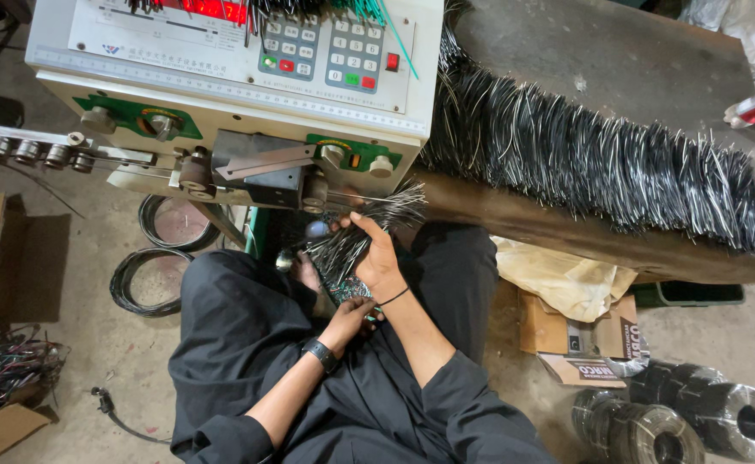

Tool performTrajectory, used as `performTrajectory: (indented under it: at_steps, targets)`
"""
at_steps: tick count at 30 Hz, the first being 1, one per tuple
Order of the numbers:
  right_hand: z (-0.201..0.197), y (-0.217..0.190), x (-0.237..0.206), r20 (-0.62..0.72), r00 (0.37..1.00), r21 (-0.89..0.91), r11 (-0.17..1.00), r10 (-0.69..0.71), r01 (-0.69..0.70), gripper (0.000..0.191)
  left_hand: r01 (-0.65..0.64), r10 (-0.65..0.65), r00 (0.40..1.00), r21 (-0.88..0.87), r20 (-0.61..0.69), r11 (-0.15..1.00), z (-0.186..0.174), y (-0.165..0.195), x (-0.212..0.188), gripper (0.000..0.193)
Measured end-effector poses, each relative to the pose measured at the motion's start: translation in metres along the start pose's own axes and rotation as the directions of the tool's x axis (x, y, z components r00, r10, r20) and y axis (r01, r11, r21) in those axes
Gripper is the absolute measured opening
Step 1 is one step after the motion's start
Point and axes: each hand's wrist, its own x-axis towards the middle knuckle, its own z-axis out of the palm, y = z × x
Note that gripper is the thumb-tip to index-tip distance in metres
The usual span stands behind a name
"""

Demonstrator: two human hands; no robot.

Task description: The person sits on the floor and feeds bundles of black wires into a wire processing machine. They guide the wires through the machine's rollers and collect the processed wires into a green bin on their lap.

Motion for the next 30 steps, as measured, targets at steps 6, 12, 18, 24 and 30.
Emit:
performTrajectory:
  at_steps: [6,12,18,24,30]
  targets:
    - [0.002,-0.003,-0.004,-0.027,0.990,-0.143,0.981,-0.136,0.130,0.017,-0.008,0.008,1.000,0.009,-0.003,1.000,0.001,0.001,-0.003,0.025]
    - [0.002,-0.004,-0.003,-0.085,0.996,-0.049,0.999,-0.020,0.015,0.015,-0.020,0.020,1.000,0.047,0.004,0.999,0.001,-0.002,-0.003,0.028]
    - [0.005,-0.004,-0.006,0.128,0.991,0.027,0.999,-0.025,0.022,0.023,-0.001,0.001,1.000,0.030,-0.004,1.000,0.003,-0.002,-0.003,0.027]
    - [0.012,-0.012,-0.007,-0.160,0.984,-0.106,0.992,-0.080,0.063,0.017,0.010,-0.009,1.000,0.047,-0.012,0.999,0.006,0.003,-0.006,0.027]
    - [0.012,-0.007,-0.006,-0.055,0.998,-0.009,1.000,-0.017,0.016,0.012,0.008,-0.008,1.000,0.023,-0.008,1.000,0.006,0.001,-0.006,0.026]
